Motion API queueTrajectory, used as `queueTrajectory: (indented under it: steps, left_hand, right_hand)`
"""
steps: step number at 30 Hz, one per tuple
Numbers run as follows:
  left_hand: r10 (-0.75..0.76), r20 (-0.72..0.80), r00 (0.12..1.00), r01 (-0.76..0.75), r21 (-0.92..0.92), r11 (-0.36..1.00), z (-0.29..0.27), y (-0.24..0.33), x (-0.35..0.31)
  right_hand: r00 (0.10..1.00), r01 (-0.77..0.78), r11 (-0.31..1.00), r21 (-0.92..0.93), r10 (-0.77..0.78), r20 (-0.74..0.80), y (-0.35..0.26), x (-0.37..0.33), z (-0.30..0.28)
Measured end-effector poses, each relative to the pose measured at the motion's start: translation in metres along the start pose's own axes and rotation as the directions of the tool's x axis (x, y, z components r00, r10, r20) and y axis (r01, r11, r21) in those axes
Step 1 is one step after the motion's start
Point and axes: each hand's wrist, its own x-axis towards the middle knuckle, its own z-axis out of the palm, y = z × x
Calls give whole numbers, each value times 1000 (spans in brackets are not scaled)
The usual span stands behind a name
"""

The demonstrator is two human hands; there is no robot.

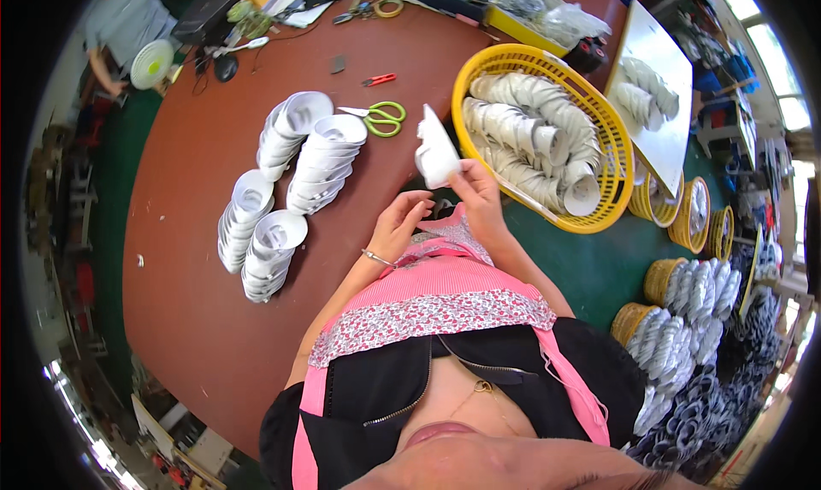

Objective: Sorting and stacking white shoe components from a basket onto a work table.

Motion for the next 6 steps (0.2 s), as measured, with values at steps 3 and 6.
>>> queueTrajectory:
  steps: [3,6]
  left_hand:
    - [-21,-99,995,20,-20,1000,6,-6,8]
    - [-12,-53,999,12,6,1000,20,-10,29]
  right_hand:
    - [1000,-19,957,-290,19,-4,18,-2,-18]
    - [987,-158,928,-337,142,-72,-8,-4,-20]
